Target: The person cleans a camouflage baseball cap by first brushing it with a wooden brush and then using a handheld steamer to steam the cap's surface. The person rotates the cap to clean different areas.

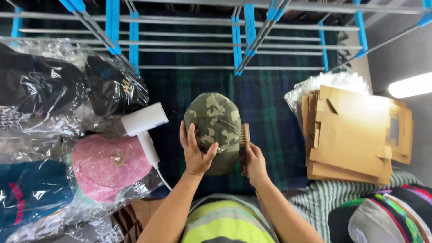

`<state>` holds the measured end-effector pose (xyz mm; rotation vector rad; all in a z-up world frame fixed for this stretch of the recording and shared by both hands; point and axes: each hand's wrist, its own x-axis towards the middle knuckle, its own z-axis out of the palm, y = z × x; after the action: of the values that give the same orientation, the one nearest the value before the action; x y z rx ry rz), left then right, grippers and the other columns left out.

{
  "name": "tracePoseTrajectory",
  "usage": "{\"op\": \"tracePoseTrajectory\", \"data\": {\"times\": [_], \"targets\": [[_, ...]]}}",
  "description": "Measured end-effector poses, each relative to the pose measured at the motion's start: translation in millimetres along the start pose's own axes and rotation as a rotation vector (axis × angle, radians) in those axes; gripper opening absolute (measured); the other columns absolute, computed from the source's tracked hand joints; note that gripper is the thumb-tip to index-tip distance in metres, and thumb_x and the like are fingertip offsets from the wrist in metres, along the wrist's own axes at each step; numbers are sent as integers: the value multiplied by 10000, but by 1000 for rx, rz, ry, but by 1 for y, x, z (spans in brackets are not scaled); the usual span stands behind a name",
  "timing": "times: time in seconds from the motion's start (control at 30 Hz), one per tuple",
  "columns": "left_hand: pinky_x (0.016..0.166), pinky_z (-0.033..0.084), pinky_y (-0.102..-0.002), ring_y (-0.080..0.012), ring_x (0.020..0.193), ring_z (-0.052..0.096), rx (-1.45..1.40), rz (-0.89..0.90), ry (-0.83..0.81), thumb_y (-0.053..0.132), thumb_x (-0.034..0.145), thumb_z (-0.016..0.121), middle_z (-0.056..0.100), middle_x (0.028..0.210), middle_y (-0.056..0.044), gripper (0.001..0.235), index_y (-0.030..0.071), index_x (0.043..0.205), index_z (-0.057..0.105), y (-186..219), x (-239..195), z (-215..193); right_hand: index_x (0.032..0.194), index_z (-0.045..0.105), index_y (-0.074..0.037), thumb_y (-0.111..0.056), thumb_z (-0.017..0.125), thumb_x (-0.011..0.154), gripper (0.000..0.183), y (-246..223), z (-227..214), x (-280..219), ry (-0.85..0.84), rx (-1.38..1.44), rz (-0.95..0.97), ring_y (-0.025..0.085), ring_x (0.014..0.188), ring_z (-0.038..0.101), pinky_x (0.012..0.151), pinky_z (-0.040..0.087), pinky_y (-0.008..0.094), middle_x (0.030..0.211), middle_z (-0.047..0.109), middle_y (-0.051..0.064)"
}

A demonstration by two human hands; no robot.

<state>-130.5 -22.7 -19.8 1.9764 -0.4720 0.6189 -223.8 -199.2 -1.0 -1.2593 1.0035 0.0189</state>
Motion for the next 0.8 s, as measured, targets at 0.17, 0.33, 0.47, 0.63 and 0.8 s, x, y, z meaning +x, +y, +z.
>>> {"op": "tracePoseTrajectory", "data": {"times": [0.17, 0.33, 0.47, 0.63, 0.8], "targets": [[1112, 324, -669, -531, 1472, 277, -17, -108, 0, 618, 846, 715, 263, 1598, -299, 979, 68, 1564, 338, 0, -3, -2, 1236, 698, 20, -61, 678, 963, 285, -80, 7, -43, -71, -487, -968, 402, 1035, 719, 807, 606, 469, 1172, 733, 242], [1121, 328, -652, -520, 1478, 281, 2, -117, -26, 655, 842, 701, 263, 1593, -303, 994, 65, 1557, 341, 0, -4, -4, 1280, 718, -147, -270, 643, 1011, 305, -130, 33, 41, -158, -820, -1104, 277, 976, 717, 790, 600, 409, 1031, 766, 70], [1115, 329, -661, -527, 1482, 275, 4, -98, -30, 605, 854, 711, 251, 1593, -318, 968, 56, 1556, 334, -2, -2, -3, 1172, 750, -341, -458, 605, 989, 261, -113, 28, 112, -118, -719, -306, 157, 478, 642, 383, 566, 287, 600, 694, -15], [1108, 319, -704, -568, 1465, 259, 41, 19, -26, 515, 882, 699, 319, 1558, -273, 920, 10, 1551, 321, -4, -10, -6, 1346, 633, -181, -325, 585, 1018, 361, -84, 6, 65, -86, -452, 19, 191, 430, 513, 273, 493, 303, 633, 619, 114], [1119, 310, -700, -566, 1463, 273, 55, 30, -8, 525, 895, 674, 351, 1557, -219, 910, 25, 1567, 320, 20, 10, -9, 1355, 612, -93, -305, 490, 1063, 381, -45, 12, -14, 136, -221, -249, 224, 595, 591, 389, 487, 331, 724, 613, 160]]}}
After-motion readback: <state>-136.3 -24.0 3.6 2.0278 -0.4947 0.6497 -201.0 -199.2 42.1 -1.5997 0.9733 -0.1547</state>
